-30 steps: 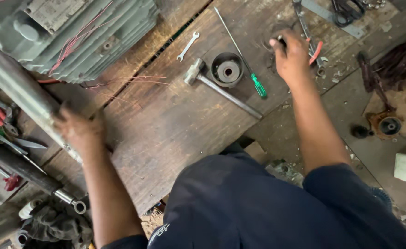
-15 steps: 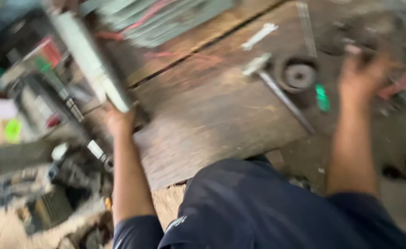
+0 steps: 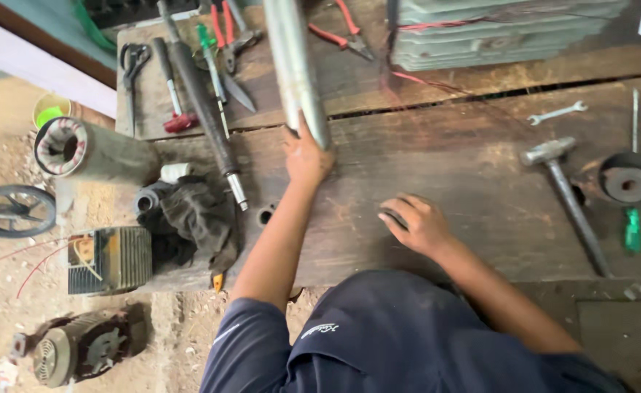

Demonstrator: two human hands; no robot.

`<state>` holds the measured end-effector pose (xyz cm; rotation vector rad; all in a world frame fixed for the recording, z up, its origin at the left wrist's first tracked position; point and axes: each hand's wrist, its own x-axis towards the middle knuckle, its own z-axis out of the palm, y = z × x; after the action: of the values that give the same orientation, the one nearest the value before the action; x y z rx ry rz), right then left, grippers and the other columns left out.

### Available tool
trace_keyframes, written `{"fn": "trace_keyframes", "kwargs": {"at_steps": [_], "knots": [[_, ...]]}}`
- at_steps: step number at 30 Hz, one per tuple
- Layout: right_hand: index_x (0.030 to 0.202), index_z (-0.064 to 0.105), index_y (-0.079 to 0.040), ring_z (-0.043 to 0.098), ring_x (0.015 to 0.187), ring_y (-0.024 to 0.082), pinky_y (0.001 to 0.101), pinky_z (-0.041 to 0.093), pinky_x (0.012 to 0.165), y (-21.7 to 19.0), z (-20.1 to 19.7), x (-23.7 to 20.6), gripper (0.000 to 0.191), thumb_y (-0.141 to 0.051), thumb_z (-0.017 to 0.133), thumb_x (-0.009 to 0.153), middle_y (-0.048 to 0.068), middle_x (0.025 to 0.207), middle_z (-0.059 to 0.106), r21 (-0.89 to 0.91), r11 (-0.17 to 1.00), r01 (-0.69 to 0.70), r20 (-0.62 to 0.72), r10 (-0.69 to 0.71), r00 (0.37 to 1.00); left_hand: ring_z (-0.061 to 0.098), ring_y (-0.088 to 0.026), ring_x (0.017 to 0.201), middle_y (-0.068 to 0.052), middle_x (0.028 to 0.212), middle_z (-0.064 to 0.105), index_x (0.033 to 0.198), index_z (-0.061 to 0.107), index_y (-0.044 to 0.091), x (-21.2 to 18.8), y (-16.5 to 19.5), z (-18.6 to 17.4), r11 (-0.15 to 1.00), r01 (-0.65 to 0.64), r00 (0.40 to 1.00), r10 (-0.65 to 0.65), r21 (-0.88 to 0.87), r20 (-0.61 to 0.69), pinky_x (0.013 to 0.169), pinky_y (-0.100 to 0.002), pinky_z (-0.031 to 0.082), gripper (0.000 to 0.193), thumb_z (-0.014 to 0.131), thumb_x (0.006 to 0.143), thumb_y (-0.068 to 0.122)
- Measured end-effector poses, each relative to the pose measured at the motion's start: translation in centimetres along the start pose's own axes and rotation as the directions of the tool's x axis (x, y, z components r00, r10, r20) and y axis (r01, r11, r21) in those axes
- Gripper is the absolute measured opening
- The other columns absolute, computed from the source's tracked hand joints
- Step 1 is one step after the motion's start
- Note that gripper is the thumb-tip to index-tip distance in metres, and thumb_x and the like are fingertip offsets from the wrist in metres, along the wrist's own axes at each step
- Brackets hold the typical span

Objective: The person works at a workshop bench with a metal cylinder tube, pressing and fitting components into its ends by hand. They handle a flanged fitting, insert parts into the tube, fit a circular seal ring onto a hub, and pick up other small parts from the bench while a second person uses pliers on a component at the end.

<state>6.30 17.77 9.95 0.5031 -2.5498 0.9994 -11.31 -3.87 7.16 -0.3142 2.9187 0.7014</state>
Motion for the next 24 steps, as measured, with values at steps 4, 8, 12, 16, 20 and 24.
{"fn": "trace_keyframes", "kwargs": {"at_steps": [4,8,12,16,20,24], "knots": [[0.103,0.071,-0.011,0.07,0.087,0.037,0.0465,0.058,0.074,0.8,6.3,0.9,0.021,-0.025,0.076,0.088,0.012,0.101,0.072,-0.023,0.997,-0.069,0.102,0.071,0.992,0.037,-0.052,0.139,-0.032,0.163,0.014,0.162,0.009,0.027,-0.3,-0.1,-0.4,0.997,-0.039,0.999,0.039,-0.062,0.003,0.105,-0.055,0.046,0.118,0.087,0.074,0.04],[0.108,0.07,-0.012,0.07,0.093,0.039,0.0474,0.057,0.078,1.1,9.3,1.4,0.022,-0.025,0.075,0.091,0.013,0.104,0.071,-0.003,0.991,-0.135,0.167,0.134,0.977,0.038,-0.051,0.138,-0.032,0.163,0.013,0.163,0.007,0.026,-0.7,-0.1,-1.1,0.994,-0.046,0.999,0.048,-0.101,0.019,0.105,-0.058,0.045,0.12,0.086,0.074,0.04],[0.132,0.055,-0.007,0.067,0.099,0.045,0.0494,0.056,0.079,1.3,11.0,3.5,0.058,-0.027,0.079,0.082,0.024,0.12,0.065,-0.05,0.99,-0.132,0.085,0.136,0.987,0.036,-0.051,0.14,-0.031,0.164,0.011,0.162,0.007,0.026,-1.0,-0.1,-1.8,0.99,-0.048,0.998,0.054,-0.132,0.039,0.104,-0.059,0.046,0.121,0.087,0.072,0.039],[0.143,0.041,-0.005,0.063,0.105,0.05,0.0558,0.052,0.082,2.0,13.0,5.6,0.085,-0.03,0.085,0.076,0.028,0.127,0.062,-0.144,0.955,-0.259,0.17,0.282,0.944,0.035,-0.053,0.139,-0.033,0.164,0.01,0.163,0.006,0.024,-1.2,-0.2,-2.1,0.987,-0.065,0.996,0.072,-0.146,0.043,0.103,-0.06,0.046,0.119,0.085,0.074,0.035],[0.145,0.045,-0.008,0.065,0.111,0.046,0.0539,0.054,0.09,3.4,15.0,5.4,0.075,-0.029,0.077,0.081,0.023,0.124,0.066,-0.035,0.901,-0.433,0.188,0.431,0.882,0.035,-0.054,0.138,-0.034,0.163,0.009,0.162,0.005,0.023,-1.1,-0.5,-2.1,0.982,-0.078,0.994,0.09,-0.174,0.062,0.102,-0.063,0.045,0.119,0.084,0.074,0.035],[0.133,0.058,-0.006,0.065,0.11,0.048,0.0565,0.054,0.087,4.8,16.6,4.3,0.051,-0.027,0.073,0.089,0.024,0.126,0.065,-0.107,0.96,-0.259,0.06,0.266,0.962,0.035,-0.053,0.138,-0.035,0.163,0.009,0.163,0.005,0.023,-1.0,-0.6,-1.9,0.986,-0.084,0.993,0.095,-0.141,0.069,0.102,-0.065,0.045,0.119,0.083,0.075,0.033]]}}
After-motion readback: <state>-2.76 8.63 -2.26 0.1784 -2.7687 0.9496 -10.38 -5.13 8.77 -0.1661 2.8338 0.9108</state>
